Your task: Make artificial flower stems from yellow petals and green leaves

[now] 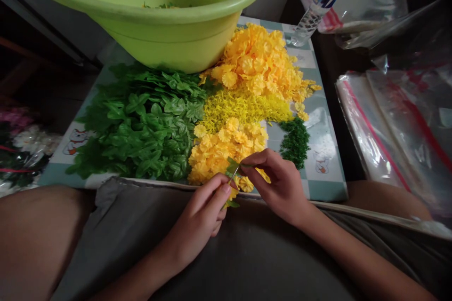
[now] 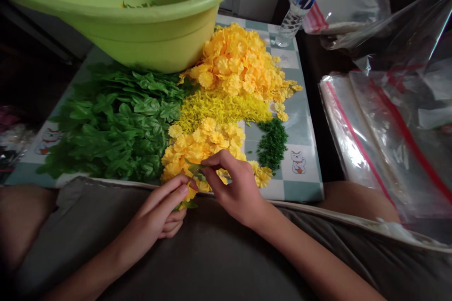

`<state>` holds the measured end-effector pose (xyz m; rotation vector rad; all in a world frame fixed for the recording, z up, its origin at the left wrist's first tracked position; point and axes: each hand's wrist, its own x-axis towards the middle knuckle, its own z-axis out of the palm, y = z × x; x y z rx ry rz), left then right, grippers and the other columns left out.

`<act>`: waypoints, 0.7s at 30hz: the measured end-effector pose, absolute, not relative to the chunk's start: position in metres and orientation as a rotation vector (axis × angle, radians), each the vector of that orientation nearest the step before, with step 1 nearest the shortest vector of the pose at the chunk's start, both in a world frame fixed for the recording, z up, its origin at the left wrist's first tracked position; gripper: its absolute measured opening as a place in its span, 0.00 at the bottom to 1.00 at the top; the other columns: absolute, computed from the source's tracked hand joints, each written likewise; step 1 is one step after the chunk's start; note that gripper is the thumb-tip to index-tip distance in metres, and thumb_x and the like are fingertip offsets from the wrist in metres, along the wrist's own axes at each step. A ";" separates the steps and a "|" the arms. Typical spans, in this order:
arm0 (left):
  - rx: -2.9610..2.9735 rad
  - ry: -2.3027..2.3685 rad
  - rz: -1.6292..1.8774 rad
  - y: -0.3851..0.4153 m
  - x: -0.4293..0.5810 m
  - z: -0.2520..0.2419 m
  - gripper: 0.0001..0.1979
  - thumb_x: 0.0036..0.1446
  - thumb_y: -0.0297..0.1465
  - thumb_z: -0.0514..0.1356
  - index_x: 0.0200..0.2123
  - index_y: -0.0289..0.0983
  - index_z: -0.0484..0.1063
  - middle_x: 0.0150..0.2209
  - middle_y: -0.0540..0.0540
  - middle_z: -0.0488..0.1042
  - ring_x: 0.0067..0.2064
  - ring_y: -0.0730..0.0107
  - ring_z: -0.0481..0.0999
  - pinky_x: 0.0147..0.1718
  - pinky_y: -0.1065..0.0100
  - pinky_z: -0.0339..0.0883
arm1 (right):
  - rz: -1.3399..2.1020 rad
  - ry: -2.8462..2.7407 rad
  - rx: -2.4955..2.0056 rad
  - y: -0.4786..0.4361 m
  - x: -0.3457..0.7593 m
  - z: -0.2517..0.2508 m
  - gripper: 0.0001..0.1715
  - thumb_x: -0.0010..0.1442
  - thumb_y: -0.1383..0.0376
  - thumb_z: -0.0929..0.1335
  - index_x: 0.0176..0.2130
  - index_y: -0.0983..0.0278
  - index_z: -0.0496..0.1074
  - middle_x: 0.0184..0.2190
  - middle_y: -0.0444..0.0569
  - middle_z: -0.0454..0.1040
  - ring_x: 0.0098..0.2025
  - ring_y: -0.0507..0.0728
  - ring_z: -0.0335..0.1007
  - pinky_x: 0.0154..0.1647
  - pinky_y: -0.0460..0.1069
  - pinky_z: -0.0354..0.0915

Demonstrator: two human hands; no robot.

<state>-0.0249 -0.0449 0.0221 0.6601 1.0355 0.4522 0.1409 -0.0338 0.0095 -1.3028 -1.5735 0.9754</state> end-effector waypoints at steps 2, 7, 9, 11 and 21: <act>0.678 1.062 0.457 -0.047 -0.025 0.022 0.12 0.60 0.43 0.54 0.33 0.40 0.63 0.20 0.60 0.49 0.17 0.81 0.44 0.13 0.78 0.41 | 0.947 -1.615 -1.226 -0.033 0.141 0.011 0.05 0.59 0.73 0.65 0.35 0.63 0.69 0.30 0.47 0.74 0.33 0.52 0.72 0.35 0.48 0.68; 1.021 1.346 0.591 -0.057 -0.029 0.019 0.10 0.57 0.39 0.57 0.39 0.40 0.67 0.24 0.53 0.64 0.25 0.71 0.66 0.19 0.74 0.58 | 1.284 -1.613 -0.981 -0.031 0.142 0.018 0.06 0.57 0.73 0.67 0.34 0.65 0.73 0.38 0.51 0.70 0.43 0.54 0.68 0.46 0.50 0.64; 1.243 1.380 0.651 -0.060 -0.033 0.017 0.07 0.58 0.36 0.57 0.38 0.40 0.67 0.27 0.51 0.69 0.31 0.68 0.71 0.25 0.72 0.63 | 1.517 -1.390 -0.950 -0.031 0.143 0.019 0.06 0.58 0.71 0.66 0.36 0.63 0.73 0.42 0.50 0.68 0.48 0.55 0.66 0.49 0.51 0.62; 1.437 1.303 0.666 -0.060 -0.036 0.017 0.04 0.60 0.34 0.54 0.34 0.41 0.66 0.26 0.53 0.68 0.29 0.70 0.70 0.26 0.73 0.63 | 1.697 -1.097 -0.929 -0.031 0.144 0.020 0.08 0.59 0.69 0.65 0.40 0.60 0.72 0.42 0.49 0.68 0.47 0.54 0.65 0.47 0.50 0.62; 1.756 1.232 0.708 -0.057 -0.037 0.019 0.12 0.61 0.29 0.53 0.47 0.44 0.55 0.27 0.55 0.70 0.24 0.75 0.71 0.24 0.74 0.64 | 2.070 -0.799 -0.794 -0.032 0.143 0.025 0.10 0.54 0.72 0.72 0.38 0.61 0.75 0.29 0.41 0.72 0.29 0.45 0.66 0.31 0.41 0.62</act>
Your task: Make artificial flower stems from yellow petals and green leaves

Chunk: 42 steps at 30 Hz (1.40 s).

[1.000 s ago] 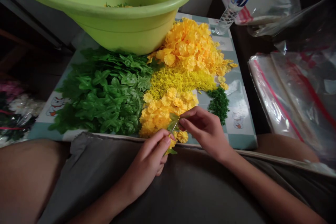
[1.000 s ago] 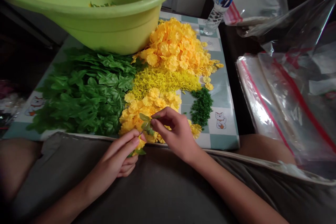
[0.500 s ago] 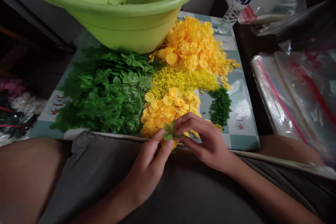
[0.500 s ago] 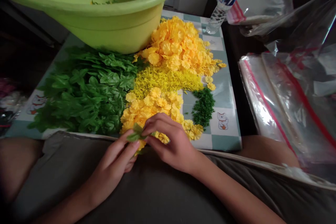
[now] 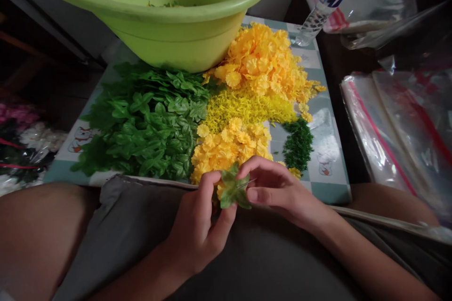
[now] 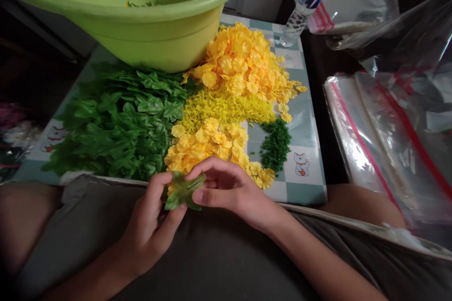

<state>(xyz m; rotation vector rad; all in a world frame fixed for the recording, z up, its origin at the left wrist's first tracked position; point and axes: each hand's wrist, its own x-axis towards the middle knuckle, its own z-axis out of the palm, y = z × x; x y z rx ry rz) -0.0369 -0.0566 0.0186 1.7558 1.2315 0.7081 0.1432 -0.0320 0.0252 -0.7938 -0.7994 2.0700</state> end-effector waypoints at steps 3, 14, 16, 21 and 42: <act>1.784 1.258 0.706 -0.057 -0.037 0.018 0.15 0.60 0.30 0.53 0.49 0.44 0.54 0.28 0.54 0.70 0.23 0.74 0.71 0.22 0.73 0.65 | 2.018 -0.818 -0.826 -0.034 0.141 0.022 0.06 0.54 0.72 0.72 0.34 0.63 0.76 0.26 0.41 0.72 0.27 0.45 0.66 0.29 0.40 0.62; 1.819 1.057 0.873 -0.060 -0.038 0.015 0.28 0.57 0.30 0.60 0.57 0.47 0.51 0.48 0.47 0.72 0.45 0.68 0.75 0.45 0.68 0.69 | 2.104 -0.761 -0.913 -0.041 0.130 0.010 0.07 0.48 0.69 0.75 0.31 0.63 0.76 0.25 0.41 0.73 0.25 0.46 0.66 0.27 0.42 0.62; 1.808 1.016 0.845 -0.057 -0.037 0.016 0.25 0.57 0.30 0.60 0.55 0.48 0.56 0.46 0.50 0.75 0.45 0.69 0.76 0.45 0.71 0.69 | 2.096 -0.780 -0.941 -0.041 0.129 0.013 0.09 0.46 0.69 0.75 0.31 0.64 0.74 0.24 0.40 0.72 0.24 0.46 0.64 0.27 0.42 0.61; 1.696 1.189 0.744 -0.053 -0.035 0.020 0.08 0.63 0.29 0.52 0.41 0.46 0.68 0.37 0.54 0.77 0.38 0.75 0.77 0.38 0.76 0.68 | 1.946 -1.311 -1.196 -0.025 0.157 0.031 0.15 0.52 0.67 0.70 0.42 0.63 0.69 0.30 0.44 0.71 0.30 0.51 0.67 0.33 0.47 0.64; 1.268 1.254 0.639 -0.049 -0.029 0.025 0.10 0.62 0.38 0.53 0.31 0.42 0.69 0.30 0.53 0.70 0.29 0.73 0.68 0.25 0.76 0.61 | 0.502 -2.296 -2.089 0.005 0.220 -0.021 0.12 0.57 0.74 0.60 0.36 0.68 0.71 0.34 0.55 0.72 0.31 0.56 0.65 0.28 0.48 0.52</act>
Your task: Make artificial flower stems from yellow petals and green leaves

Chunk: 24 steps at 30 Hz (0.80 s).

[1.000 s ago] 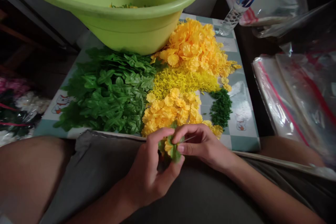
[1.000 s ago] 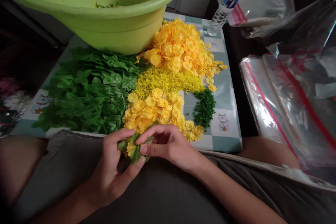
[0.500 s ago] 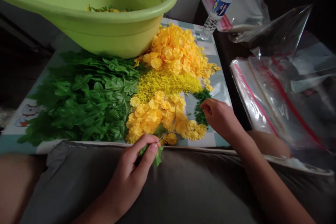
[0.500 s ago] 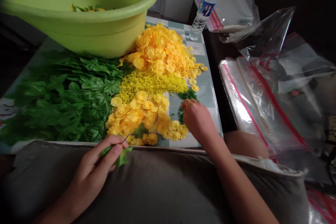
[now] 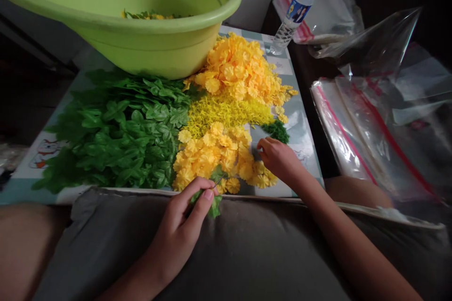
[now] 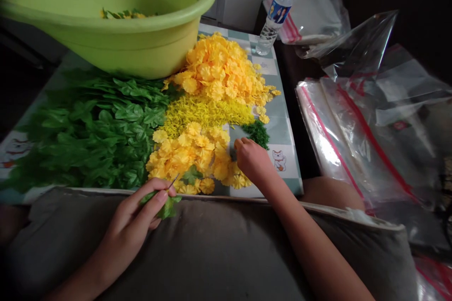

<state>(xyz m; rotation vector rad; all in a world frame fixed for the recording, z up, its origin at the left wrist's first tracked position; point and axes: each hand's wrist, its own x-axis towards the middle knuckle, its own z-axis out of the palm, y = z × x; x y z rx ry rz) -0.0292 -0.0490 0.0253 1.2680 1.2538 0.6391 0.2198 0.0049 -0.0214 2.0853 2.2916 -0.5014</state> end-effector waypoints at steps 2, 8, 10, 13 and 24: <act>1.261 1.251 0.637 -0.049 -0.029 0.025 0.10 0.62 0.38 0.53 0.31 0.42 0.69 0.30 0.53 0.70 0.30 0.73 0.68 0.24 0.76 0.60 | -0.571 2.315 2.074 0.005 0.219 -0.022 0.12 0.57 0.74 0.61 0.38 0.67 0.71 0.35 0.54 0.73 0.33 0.55 0.67 0.30 0.48 0.54; 1.244 1.247 0.629 -0.049 -0.029 0.025 0.09 0.62 0.38 0.53 0.32 0.42 0.69 0.30 0.52 0.71 0.31 0.72 0.69 0.25 0.75 0.60 | -0.727 2.334 2.072 0.005 0.216 -0.028 0.09 0.55 0.76 0.62 0.30 0.65 0.69 0.30 0.51 0.73 0.32 0.54 0.67 0.29 0.47 0.53; 1.255 1.243 0.623 -0.048 -0.029 0.025 0.10 0.62 0.38 0.53 0.31 0.42 0.69 0.30 0.52 0.71 0.31 0.72 0.70 0.25 0.75 0.61 | -0.734 2.321 2.143 0.005 0.215 -0.026 0.09 0.55 0.76 0.61 0.28 0.65 0.67 0.28 0.51 0.71 0.30 0.54 0.65 0.28 0.48 0.52; 1.281 1.237 0.612 -0.048 -0.028 0.024 0.09 0.63 0.38 0.53 0.32 0.43 0.69 0.31 0.52 0.72 0.33 0.71 0.71 0.27 0.75 0.62 | -0.773 2.343 2.246 0.004 0.210 -0.012 0.08 0.57 0.74 0.60 0.29 0.65 0.64 0.26 0.50 0.70 0.28 0.53 0.64 0.27 0.48 0.54; 1.460 1.189 0.545 -0.050 -0.026 0.023 0.11 0.65 0.37 0.50 0.34 0.42 0.69 0.29 0.53 0.72 0.31 0.71 0.70 0.31 0.72 0.63 | -2.586 2.107 2.451 -0.042 0.145 0.029 0.06 0.54 0.70 0.70 0.30 0.63 0.66 0.26 0.44 0.72 0.27 0.50 0.72 0.30 0.47 0.70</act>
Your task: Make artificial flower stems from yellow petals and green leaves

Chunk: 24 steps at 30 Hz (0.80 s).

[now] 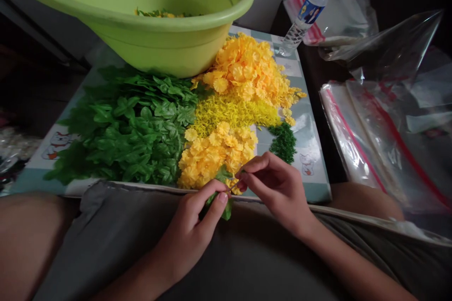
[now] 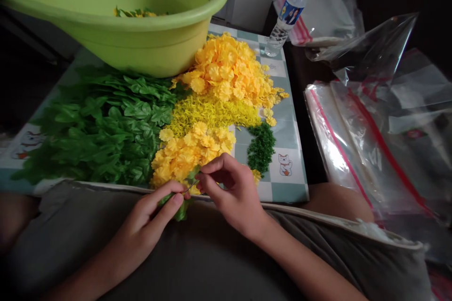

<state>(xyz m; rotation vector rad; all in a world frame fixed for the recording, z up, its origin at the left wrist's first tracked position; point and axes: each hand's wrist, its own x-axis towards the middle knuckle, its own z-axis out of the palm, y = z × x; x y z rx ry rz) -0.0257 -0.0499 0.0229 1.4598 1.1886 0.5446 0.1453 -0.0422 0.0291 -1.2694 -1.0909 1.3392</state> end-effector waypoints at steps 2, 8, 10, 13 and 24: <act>1.458 1.187 0.544 -0.050 -0.025 0.024 0.11 0.65 0.37 0.50 0.34 0.42 0.68 0.29 0.53 0.71 0.31 0.72 0.70 0.31 0.72 0.62 | 1.280 -1.089 -1.231 -0.046 0.142 0.026 0.06 0.55 0.71 0.69 0.29 0.63 0.67 0.28 0.45 0.72 0.28 0.50 0.72 0.30 0.48 0.70; 1.411 1.172 0.546 -0.050 -0.025 0.026 0.11 0.66 0.38 0.49 0.35 0.42 0.67 0.28 0.54 0.68 0.31 0.72 0.68 0.31 0.72 0.61 | 1.123 -1.220 -1.083 -0.051 0.138 0.021 0.09 0.58 0.75 0.67 0.32 0.61 0.67 0.32 0.47 0.74 0.32 0.53 0.73 0.33 0.51 0.71; 1.406 1.158 0.545 -0.050 -0.026 0.026 0.11 0.66 0.38 0.49 0.35 0.42 0.67 0.28 0.54 0.68 0.31 0.72 0.68 0.32 0.72 0.61 | 1.085 -1.241 -1.071 -0.053 0.137 0.021 0.10 0.57 0.76 0.66 0.32 0.61 0.67 0.33 0.47 0.75 0.32 0.53 0.73 0.33 0.52 0.71; 1.398 1.152 0.555 -0.051 -0.026 0.025 0.11 0.66 0.38 0.49 0.35 0.42 0.66 0.28 0.54 0.68 0.31 0.71 0.68 0.31 0.72 0.61 | 1.068 -1.241 -1.069 -0.055 0.136 0.020 0.11 0.58 0.76 0.66 0.32 0.60 0.67 0.34 0.48 0.76 0.33 0.54 0.74 0.33 0.52 0.72; 1.408 1.133 0.589 -0.052 -0.026 0.029 0.09 0.66 0.35 0.49 0.34 0.42 0.65 0.27 0.55 0.68 0.29 0.73 0.68 0.30 0.73 0.61 | 1.221 -1.080 -1.012 -0.054 0.134 0.022 0.12 0.57 0.77 0.67 0.31 0.61 0.68 0.36 0.46 0.78 0.35 0.53 0.75 0.36 0.51 0.73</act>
